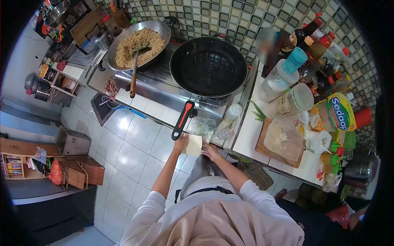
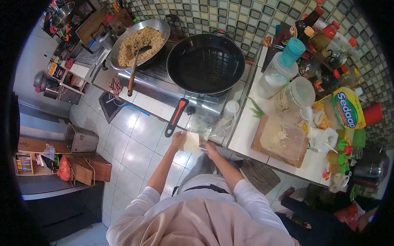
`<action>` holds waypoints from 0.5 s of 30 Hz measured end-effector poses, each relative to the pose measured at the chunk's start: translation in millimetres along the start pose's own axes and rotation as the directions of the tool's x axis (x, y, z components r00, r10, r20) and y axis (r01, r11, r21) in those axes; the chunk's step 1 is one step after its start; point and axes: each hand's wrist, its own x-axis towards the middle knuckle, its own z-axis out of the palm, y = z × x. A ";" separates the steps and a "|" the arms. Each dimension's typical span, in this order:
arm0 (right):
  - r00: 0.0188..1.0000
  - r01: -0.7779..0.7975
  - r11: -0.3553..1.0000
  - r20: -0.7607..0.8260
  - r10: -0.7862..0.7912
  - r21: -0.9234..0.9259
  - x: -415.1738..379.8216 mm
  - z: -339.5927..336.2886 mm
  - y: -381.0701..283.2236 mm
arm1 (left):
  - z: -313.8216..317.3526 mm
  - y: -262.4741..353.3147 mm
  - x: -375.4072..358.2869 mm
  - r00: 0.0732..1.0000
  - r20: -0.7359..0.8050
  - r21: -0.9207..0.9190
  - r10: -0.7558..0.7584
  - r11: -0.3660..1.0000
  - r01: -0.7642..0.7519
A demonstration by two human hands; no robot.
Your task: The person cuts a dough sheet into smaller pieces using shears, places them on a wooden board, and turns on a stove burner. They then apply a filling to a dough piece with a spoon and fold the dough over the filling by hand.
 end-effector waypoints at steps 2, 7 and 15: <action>1.000 0.014 0.999 0.009 -0.014 -0.046 -7.0 3.1 -6.2 | 0.9 2.4 -1.9 0.998 -0.043 0.038 0.043 0.998 -0.041; 0.997 0.062 0.995 -0.048 -0.066 -0.078 8.5 -4.8 2.0 | 13.6 22.1 -3.6 0.993 0.091 -0.056 0.071 0.996 -0.066; 0.995 0.098 0.983 -0.008 -0.100 -0.154 -2.6 -5.2 -8.8 | 10.9 30.1 -2.2 0.997 0.062 -0.114 0.053 0.992 -0.045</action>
